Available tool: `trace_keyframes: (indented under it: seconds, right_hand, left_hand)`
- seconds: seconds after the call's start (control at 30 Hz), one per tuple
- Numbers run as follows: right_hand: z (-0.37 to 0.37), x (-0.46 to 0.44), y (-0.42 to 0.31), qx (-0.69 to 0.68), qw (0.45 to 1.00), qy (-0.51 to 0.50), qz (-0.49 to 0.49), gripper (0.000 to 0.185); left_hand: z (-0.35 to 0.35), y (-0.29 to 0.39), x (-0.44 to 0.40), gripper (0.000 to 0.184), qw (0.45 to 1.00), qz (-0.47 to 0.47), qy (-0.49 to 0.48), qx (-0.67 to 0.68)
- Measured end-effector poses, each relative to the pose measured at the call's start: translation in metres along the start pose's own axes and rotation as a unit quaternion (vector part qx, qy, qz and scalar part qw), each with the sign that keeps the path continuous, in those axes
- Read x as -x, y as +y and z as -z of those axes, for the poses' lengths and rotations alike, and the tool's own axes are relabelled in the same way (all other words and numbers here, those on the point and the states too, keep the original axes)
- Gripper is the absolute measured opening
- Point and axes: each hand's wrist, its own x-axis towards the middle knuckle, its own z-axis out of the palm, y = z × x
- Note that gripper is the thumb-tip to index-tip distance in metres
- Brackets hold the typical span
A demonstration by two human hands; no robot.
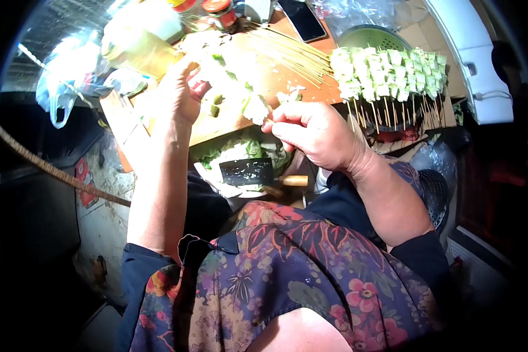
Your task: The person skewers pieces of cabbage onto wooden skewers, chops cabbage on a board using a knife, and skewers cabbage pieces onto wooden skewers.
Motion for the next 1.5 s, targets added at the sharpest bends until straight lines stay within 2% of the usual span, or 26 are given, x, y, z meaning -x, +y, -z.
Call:
trace_keyframes:
  seconds: [0.03,0.2,0.37,0.43,0.47,0.57,0.7,0.77,0.87,1.0,1.07,1.17,1.3,1.37,1.5]
  right_hand:
    - [-0.004,0.000,0.000,0.001,1.000,-0.007,0.004,0.017]
    - [-0.021,-0.001,0.006,-0.021,0.998,-0.062,-0.003,0.013]
    - [-0.036,-0.005,0.013,-0.026,0.997,-0.072,0.006,0.010]
    - [-0.039,-0.006,0.010,-0.058,0.994,-0.089,-0.005,0.011]
    - [-0.040,-0.007,0.009,-0.057,0.994,-0.091,-0.006,0.011]
    - [-0.045,-0.011,0.006,-0.088,0.992,-0.086,-0.032,0.012]
    - [-0.046,-0.017,0.003,-0.087,0.992,-0.080,-0.047,0.015]
    - [-0.047,-0.019,0.005,-0.088,0.992,-0.078,-0.049,0.016]
    - [-0.048,-0.022,0.008,-0.111,0.990,-0.069,-0.053,0.016]
    - [-0.049,-0.025,0.015,-0.126,0.990,-0.051,-0.048,0.016]
    - [-0.049,-0.026,0.016,-0.134,0.989,-0.038,-0.039,0.016]
    - [-0.048,-0.023,0.009,-0.136,0.988,-0.062,-0.049,0.015]
    - [-0.044,-0.023,0.013,-0.130,0.989,-0.041,-0.058,0.014]
    - [-0.043,-0.023,0.017,-0.141,0.989,-0.017,-0.051,0.014]
    - [-0.047,-0.030,0.022,-0.104,0.994,-0.016,-0.011,0.014]
  left_hand:
    - [0.004,0.004,0.010,0.026,0.999,-0.012,0.025,0.040]
    - [0.029,0.016,0.040,0.026,0.997,-0.048,0.062,0.028]
    - [0.040,0.023,0.062,0.025,0.992,-0.074,0.095,0.022]
    - [0.049,0.021,0.061,0.031,0.988,-0.131,0.080,-0.006]
    - [0.052,0.022,0.061,0.031,0.988,-0.131,0.082,-0.004]
    - [0.062,0.027,0.056,0.029,0.964,-0.233,0.007,-0.130]
    - [0.056,0.035,0.055,0.026,0.964,-0.226,0.010,-0.139]
    - [0.058,0.036,0.051,0.026,0.946,-0.261,-0.021,-0.191]
    - [0.055,0.040,0.051,0.024,0.930,-0.267,-0.017,-0.252]
    - [0.051,0.043,0.054,0.024,0.950,-0.228,-0.036,-0.211]
    - [0.043,0.044,0.059,0.023,0.957,-0.177,-0.017,-0.228]
    - [0.043,0.038,0.058,0.021,0.965,-0.162,-0.033,-0.205]
    - [0.046,0.030,0.055,0.020,0.956,-0.169,-0.025,-0.238]
    - [0.044,0.025,0.054,0.021,0.970,-0.170,-0.046,-0.169]
    - [0.041,0.020,0.047,0.026,0.967,-0.206,-0.027,-0.149]
